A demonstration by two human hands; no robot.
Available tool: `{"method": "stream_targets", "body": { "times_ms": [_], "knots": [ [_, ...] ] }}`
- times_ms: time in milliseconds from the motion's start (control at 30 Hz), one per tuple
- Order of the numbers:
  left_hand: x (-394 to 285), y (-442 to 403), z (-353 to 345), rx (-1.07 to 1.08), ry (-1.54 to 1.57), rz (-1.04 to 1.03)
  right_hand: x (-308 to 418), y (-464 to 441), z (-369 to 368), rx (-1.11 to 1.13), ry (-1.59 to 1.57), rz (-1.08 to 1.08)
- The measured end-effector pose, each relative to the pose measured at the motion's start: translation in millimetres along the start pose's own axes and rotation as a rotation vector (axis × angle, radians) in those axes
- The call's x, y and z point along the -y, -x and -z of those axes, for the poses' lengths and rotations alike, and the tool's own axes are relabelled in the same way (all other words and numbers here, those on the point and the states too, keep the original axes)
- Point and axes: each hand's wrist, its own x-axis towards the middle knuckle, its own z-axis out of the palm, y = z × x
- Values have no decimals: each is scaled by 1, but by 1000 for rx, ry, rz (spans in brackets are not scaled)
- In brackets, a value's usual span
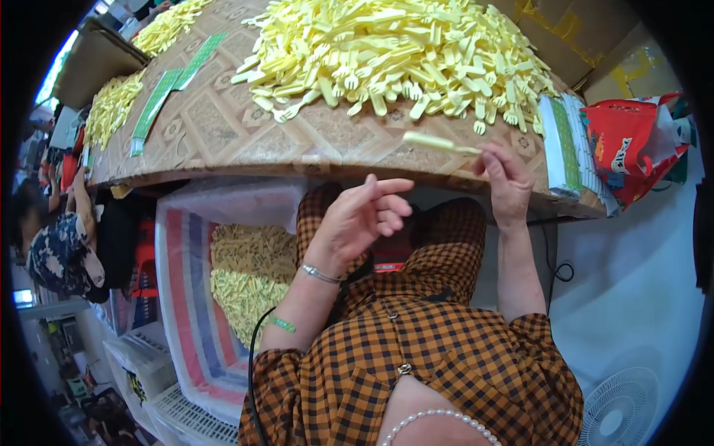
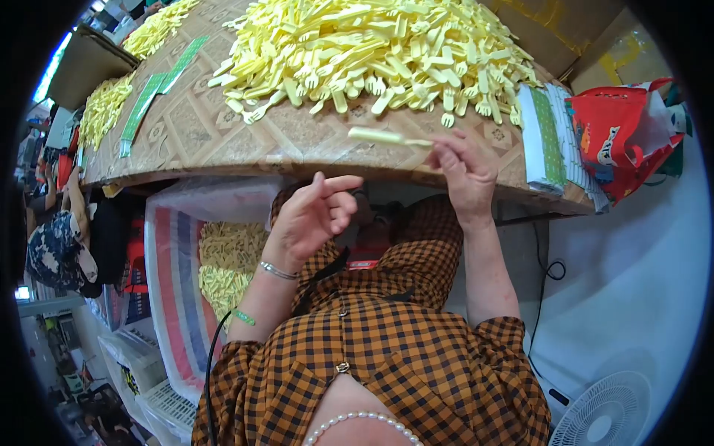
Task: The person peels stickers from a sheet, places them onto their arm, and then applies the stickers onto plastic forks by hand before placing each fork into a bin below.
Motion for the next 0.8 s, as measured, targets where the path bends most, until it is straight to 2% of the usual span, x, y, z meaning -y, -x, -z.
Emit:
{"method": "stream_targets", "body": {
  "times_ms": [67, 133, 167, 333, 400, 500, 600, 667, 700, 767, 800],
  "knots": [
    [7, -3, -2, 61, 92, 75, 5, 13, -4, 100, 33, -30],
    [15, -5, 6, 230, 264, 75, 18, 12, -8, 297, 70, 69],
    [16, -3, 6, 258, 277, 41, 23, 10, -8, 345, 73, 53],
    [13, 7, 9, 313, 356, 45, 18, 6, -12, 430, -9, -25],
    [10, 12, 8, 271, 275, 84, 18, 2, -15, 464, -14, -7],
    [8, 18, 3, 161, -62, 21, 20, -4, -24, 528, 28, 17],
    [7, 18, -2, 164, -175, 50, 25, -7, -34, 577, -28, -92],
    [10, 13, -2, 139, -200, 30, 40, -5, -54, 389, 273, 153],
    [11, 11, -1, 108, -184, 12, 50, -5, -62, 305, 512, 347],
    [14, 3, 1, 43, -137, -42, 63, 3, -69, 393, 601, 557],
    [16, -1, 1, 36, -87, -94, 71, 9, -80, 450, 474, 619]
  ]
}}
